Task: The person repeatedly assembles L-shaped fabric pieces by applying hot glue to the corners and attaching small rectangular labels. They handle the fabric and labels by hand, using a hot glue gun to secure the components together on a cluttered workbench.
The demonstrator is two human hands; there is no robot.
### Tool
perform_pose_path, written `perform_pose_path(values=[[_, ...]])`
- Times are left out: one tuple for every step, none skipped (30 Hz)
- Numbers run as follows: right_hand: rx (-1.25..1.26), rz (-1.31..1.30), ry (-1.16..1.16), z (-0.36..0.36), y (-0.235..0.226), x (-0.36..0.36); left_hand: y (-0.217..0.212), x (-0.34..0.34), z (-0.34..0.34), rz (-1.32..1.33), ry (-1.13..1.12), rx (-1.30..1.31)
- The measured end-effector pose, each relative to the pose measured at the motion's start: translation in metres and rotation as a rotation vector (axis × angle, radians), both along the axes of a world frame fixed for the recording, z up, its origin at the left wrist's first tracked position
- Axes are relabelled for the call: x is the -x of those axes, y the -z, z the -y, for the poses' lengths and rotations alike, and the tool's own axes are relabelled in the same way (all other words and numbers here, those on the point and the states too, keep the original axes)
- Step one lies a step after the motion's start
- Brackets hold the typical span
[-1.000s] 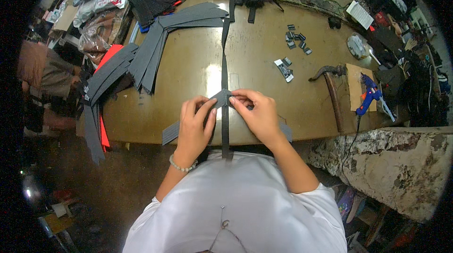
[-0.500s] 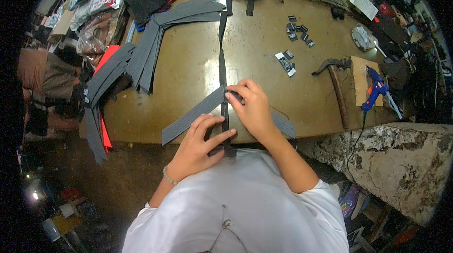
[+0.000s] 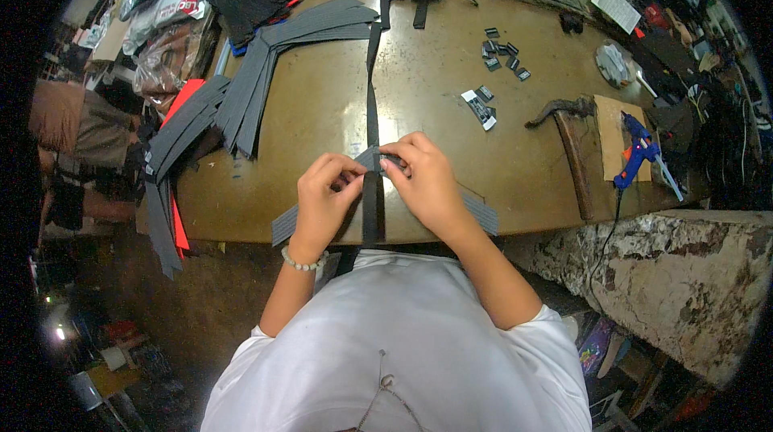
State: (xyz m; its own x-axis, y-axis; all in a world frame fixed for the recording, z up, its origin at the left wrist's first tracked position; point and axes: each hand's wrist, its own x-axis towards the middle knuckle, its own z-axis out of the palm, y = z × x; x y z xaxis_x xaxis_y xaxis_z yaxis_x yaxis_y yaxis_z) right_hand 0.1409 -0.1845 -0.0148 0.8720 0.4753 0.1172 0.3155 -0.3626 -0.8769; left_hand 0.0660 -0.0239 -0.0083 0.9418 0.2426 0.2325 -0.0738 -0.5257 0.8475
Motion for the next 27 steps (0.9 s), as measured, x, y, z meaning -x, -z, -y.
perform_pose_path(values=[[0.004, 0.003, 0.002, 0.0, 0.001, 0.001, 0.0, -0.002, 0.001, -0.031, -0.013, 0.017], [-0.03, 0.049, -0.002, 0.001, 0.0, 0.002, -0.001, -0.003, 0.002, -0.056, -0.029, 0.034], [0.012, 0.006, -0.012, 0.001, -0.001, 0.002, -0.001, -0.004, 0.003, -0.082, -0.046, 0.051], [0.016, 0.008, -0.028, 0.001, -0.004, 0.001, -0.002, -0.005, 0.003, -0.088, -0.051, 0.045], [0.039, -0.012, -0.046, 0.001, -0.007, -0.002, -0.002, -0.006, 0.004, -0.094, -0.056, 0.038], [0.005, 0.008, -0.094, 0.001, -0.011, -0.006, -0.003, -0.007, 0.004, -0.102, -0.06, 0.029], [-0.005, 0.002, -0.144, 0.001, -0.016, -0.013, -0.003, -0.008, 0.004, -0.113, -0.068, 0.023], [0.042, -0.064, -0.175, -0.001, -0.021, -0.02, -0.004, -0.009, 0.004, -0.129, -0.075, 0.016], [-0.011, -0.067, -0.252, -0.003, -0.024, -0.03, -0.004, -0.009, 0.004, -0.142, -0.083, 0.008], [-0.002, -0.106, -0.271, -0.007, -0.027, -0.04, -0.004, -0.01, 0.004, -0.12, -0.083, -0.001], [0.056, -0.198, -0.276, -0.01, -0.028, -0.051, -0.004, -0.01, 0.004, -0.098, -0.084, -0.011], [0.113, -0.291, -0.281, -0.014, -0.026, -0.059, -0.004, -0.01, 0.004, -0.085, -0.086, -0.02], [0.026, -0.184, -0.291, -0.017, -0.024, -0.066, -0.005, -0.01, 0.004, -0.085, -0.086, -0.032], [0.096, -0.175, -0.273, -0.02, -0.02, -0.07, -0.005, -0.01, 0.004, -0.095, -0.088, -0.043], [0.095, -0.132, -0.274, -0.023, -0.015, -0.074, -0.005, -0.009, 0.003, -0.105, -0.089, -0.053], [0.092, -0.095, -0.276, -0.025, -0.011, -0.076, -0.004, -0.009, 0.003, -0.103, -0.087, -0.055], [0.096, -0.044, -0.26, -0.028, -0.007, -0.077, -0.004, -0.009, 0.003, -0.102, -0.086, -0.056], [0.108, -0.015, -0.254, -0.03, -0.005, -0.078, -0.004, -0.009, 0.004, -0.104, -0.084, -0.056], [0.127, 0.003, -0.25, -0.032, -0.005, -0.077, -0.003, -0.008, 0.004, -0.11, -0.088, -0.06], [0.164, 0.005, -0.226, -0.032, -0.006, -0.076, -0.003, -0.008, 0.004, -0.117, -0.091, -0.065], [0.145, 0.051, -0.212, -0.032, -0.008, -0.074, -0.003, -0.008, 0.005, -0.126, -0.097, -0.075], [0.145, 0.08, -0.178, -0.029, -0.012, -0.07, -0.003, -0.007, 0.005, -0.123, -0.094, -0.077], [0.106, 0.14, -0.162, -0.026, -0.016, -0.067, -0.003, -0.007, 0.006, -0.121, -0.095, -0.082], [0.14, 0.183, -0.159, -0.021, -0.02, -0.061, -0.003, -0.007, 0.006, -0.117, -0.096, -0.088], [0.136, 0.257, -0.177, -0.011, -0.024, -0.053, -0.002, -0.006, 0.006, -0.11, -0.085, -0.091], [0.179, 0.284, -0.19, -0.001, -0.026, -0.045, -0.002, -0.006, 0.006, -0.104, -0.077, -0.092], [0.16, 0.387, -0.28, 0.009, -0.026, -0.038, -0.001, -0.005, 0.007, -0.1, -0.079, -0.092]])
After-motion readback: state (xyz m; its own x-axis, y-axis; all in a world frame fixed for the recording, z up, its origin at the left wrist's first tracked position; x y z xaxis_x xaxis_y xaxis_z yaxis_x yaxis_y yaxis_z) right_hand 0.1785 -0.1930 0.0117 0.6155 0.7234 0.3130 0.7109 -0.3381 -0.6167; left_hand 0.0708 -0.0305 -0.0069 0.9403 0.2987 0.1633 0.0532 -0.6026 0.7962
